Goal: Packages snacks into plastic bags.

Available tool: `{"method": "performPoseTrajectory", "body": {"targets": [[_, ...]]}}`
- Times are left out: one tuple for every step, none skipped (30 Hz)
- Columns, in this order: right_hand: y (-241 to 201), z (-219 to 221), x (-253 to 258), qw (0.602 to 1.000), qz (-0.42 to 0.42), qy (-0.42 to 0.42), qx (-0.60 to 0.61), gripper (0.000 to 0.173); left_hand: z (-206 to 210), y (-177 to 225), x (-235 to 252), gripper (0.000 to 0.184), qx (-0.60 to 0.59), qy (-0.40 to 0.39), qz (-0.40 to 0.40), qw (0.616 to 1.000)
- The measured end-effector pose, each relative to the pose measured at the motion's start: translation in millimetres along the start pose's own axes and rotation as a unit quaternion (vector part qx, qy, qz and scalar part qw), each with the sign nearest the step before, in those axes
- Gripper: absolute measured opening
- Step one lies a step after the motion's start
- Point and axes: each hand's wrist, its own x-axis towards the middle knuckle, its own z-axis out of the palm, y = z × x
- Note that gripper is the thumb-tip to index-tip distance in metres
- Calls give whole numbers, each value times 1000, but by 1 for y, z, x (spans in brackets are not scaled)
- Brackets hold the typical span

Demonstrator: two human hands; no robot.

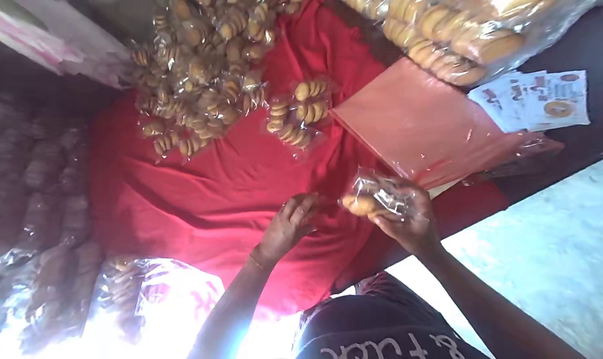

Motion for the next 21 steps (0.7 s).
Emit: {"method": "performPoseTrajectory", "body": {"targets": [[2,2,10,1000,-14,-9,-7,70,6,4,-6,71,6,20,-25,999],[4,5,19,999,-29,-23,-19,68,10,7,-9,69,23,38,-62,997],[6,10,29,998,-40,-36,-28,67,13,7,-10,60,49,54,-92,993],[7,17,38,997,-48,-47,-29,66,14,5,-10,46,74,57,-106,990],[8,26,45,997,-54,-58,-26,66,15,5,-11,34,95,48,-103,989],[9,35,54,995,-66,-69,-20,67,15,4,-12,25,116,40,-76,989],[11,45,62,993,-81,-84,-11,68,15,6,-13,21,123,34,-29,991],[14,56,69,990,-95,-104,-5,69,14,9,-13,20,124,29,21,992],[18,66,74,985,-103,-135,-2,69,13,14,-13,18,132,31,65,989],[22,74,75,978,-105,-181,-8,68,13,17,-13,16,156,43,92,983],[28,81,74,967,-102,-232,-16,68,12,18,-15,14,184,64,94,976],[34,86,71,954,-94,-282,-22,67,9,16,-17,15,206,90,74,972],[37,88,68,940,-85,-329,-31,68,6,11,-19,26,206,116,43,971],[40,89,67,928,-83,-362,-42,70,3,4,-23,41,188,133,8,973],[41,89,68,918,-88,-382,-57,68,3,-5,-27,56,153,138,-28,978],[42,90,68,913,-93,-391,-67,64,5,-12,-30,70,107,134,-63,983],[42,91,69,910,-96,-397,-67,58,7,-19,-30,78,53,124,-96,986],[42,91,69,909,-95,-402,-59,53,10,-25,-26,83,6,109,-120,987],[41,92,69,909,-88,-406,-42,49,15,-29,-21,85,-42,95,-134,985],[39,90,69,906,-73,-415,-26,49,18,-33,-16,84,-89,87,-140,982],[38,87,70,902,-52,-429,-9,58,21,-36,-13,81,-125,82,-137,979]]}}
